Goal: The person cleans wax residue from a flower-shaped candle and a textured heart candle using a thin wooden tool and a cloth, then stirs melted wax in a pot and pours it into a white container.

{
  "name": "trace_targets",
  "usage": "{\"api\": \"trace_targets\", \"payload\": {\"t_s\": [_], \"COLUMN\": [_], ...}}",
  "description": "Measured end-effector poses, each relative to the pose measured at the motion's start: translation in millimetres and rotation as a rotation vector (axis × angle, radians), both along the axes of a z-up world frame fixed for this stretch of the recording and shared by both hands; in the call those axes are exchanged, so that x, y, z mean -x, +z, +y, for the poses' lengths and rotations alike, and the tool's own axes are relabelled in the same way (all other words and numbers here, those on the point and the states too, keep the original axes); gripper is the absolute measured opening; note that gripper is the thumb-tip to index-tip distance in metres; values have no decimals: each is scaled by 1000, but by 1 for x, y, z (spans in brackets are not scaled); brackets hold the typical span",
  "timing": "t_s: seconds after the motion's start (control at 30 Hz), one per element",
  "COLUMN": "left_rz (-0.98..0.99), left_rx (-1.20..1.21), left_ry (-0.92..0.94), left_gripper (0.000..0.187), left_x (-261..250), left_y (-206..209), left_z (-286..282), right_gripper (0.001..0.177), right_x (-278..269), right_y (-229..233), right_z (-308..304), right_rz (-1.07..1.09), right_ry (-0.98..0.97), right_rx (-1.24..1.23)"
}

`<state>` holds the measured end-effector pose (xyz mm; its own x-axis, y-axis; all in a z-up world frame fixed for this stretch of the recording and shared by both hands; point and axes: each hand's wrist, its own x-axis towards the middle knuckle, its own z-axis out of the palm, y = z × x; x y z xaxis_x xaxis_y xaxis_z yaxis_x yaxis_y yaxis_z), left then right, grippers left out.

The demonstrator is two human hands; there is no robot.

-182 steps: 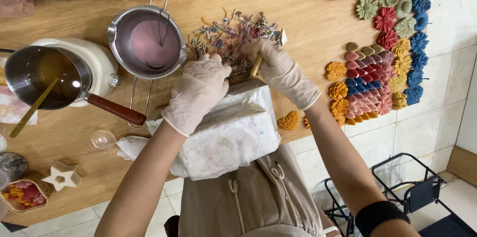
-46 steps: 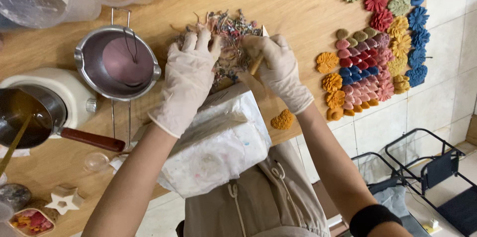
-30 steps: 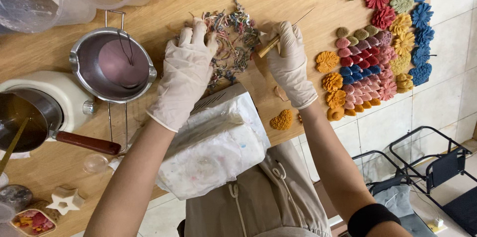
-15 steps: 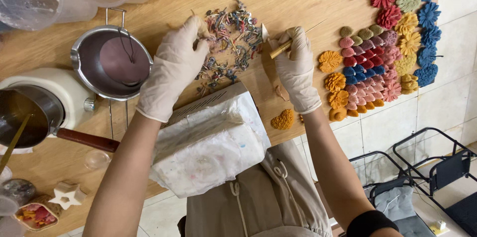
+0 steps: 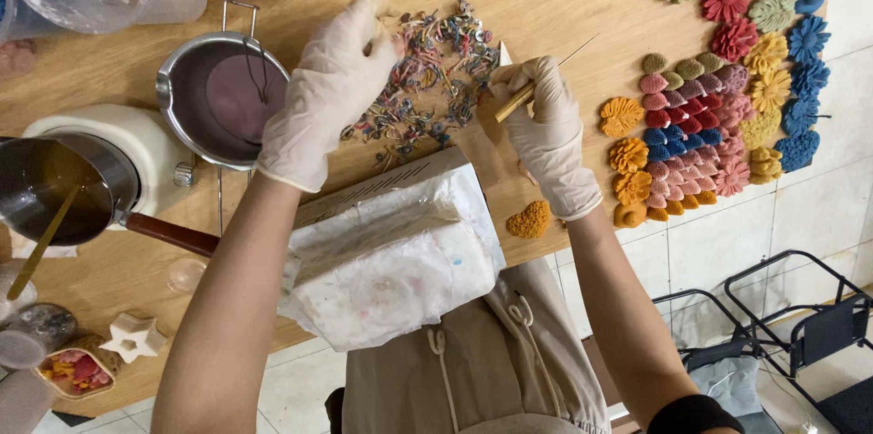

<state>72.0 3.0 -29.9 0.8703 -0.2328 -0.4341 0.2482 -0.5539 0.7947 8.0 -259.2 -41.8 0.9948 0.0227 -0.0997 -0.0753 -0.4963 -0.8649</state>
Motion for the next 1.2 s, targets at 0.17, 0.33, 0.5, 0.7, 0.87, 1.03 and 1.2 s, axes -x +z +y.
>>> {"api": "trace_targets", "payload": {"t_s": [0.17, 0.33, 0.5, 0.7, 0.87, 1.03, 1.2], "left_rz": [-138, -32, -49, 80, 135, 32, 89], "left_rx": [-82, 96, 241, 206, 253, 137, 136], "left_ry": [-57, -93, 36, 339, 443, 459, 560], "left_gripper": [22, 32, 34, 29, 31, 16, 22], "left_x": [4, 8, 38, 96, 134, 151, 172], "left_y": [14, 52, 106, 124, 144, 150, 145], "left_z": [20, 31, 52, 64, 57, 61, 66], "right_gripper": [29, 31, 44, 26, 35, 25, 25], "right_x": [-7, -29, -42, -44, -41, -52, -52], "right_y": [10, -4, -4, -20, -16, -4, 1], "right_z": [11, 43, 66, 62, 81, 85, 83], "right_rz": [-142, -220, -108, -107, -254, -358, -246], "right_ry": [261, 713, 853, 740, 860, 705, 691], "right_rx": [19, 0, 84, 381, 312, 338, 241]}}
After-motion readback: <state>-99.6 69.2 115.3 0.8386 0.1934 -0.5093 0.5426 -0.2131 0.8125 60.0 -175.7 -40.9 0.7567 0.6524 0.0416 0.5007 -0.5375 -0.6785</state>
